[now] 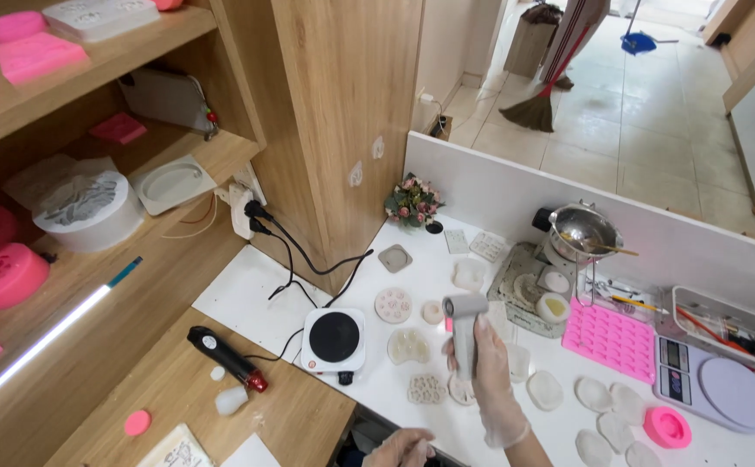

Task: Measure the temperature of candle molds and wax using an infrared thermometer.

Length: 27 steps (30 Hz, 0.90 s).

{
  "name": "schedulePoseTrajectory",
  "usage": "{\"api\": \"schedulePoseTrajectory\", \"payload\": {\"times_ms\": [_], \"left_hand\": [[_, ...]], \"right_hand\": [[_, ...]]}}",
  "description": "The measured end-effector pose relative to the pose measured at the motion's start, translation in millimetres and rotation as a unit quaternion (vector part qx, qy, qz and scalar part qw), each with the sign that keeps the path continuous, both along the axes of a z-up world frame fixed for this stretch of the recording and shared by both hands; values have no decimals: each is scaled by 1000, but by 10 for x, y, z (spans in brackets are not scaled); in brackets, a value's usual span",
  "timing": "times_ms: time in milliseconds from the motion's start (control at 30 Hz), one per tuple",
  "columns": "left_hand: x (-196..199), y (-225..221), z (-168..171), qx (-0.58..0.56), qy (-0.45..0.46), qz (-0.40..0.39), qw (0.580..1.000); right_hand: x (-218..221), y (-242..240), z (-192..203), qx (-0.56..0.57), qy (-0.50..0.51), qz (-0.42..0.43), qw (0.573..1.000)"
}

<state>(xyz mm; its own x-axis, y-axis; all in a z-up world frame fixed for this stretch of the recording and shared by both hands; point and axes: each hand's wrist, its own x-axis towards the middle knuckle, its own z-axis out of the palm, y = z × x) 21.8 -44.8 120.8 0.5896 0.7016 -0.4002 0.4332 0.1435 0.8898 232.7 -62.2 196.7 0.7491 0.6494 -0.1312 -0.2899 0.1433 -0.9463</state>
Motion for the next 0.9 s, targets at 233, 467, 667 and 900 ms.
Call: {"api": "schedulePoseTrajectory", "payload": {"times_ms": [233, 467, 667, 900], "left_hand": [[-64, -24, 1025, -16, 58, -90, 994], [-132, -153, 1019, -40, 116, -116, 986], [-171, -141, 1086, -61, 117, -117, 984], [-191, -136, 1031, -73, 44, -50, 995]], "right_hand": [[34, 216, 673, 59, -4, -43, 997], [-80, 211, 793, 76, 1, -102, 992], [-267, 153, 900, 37, 20, -154, 987], [-320, 36, 974, 15, -12, -142, 990]]}}
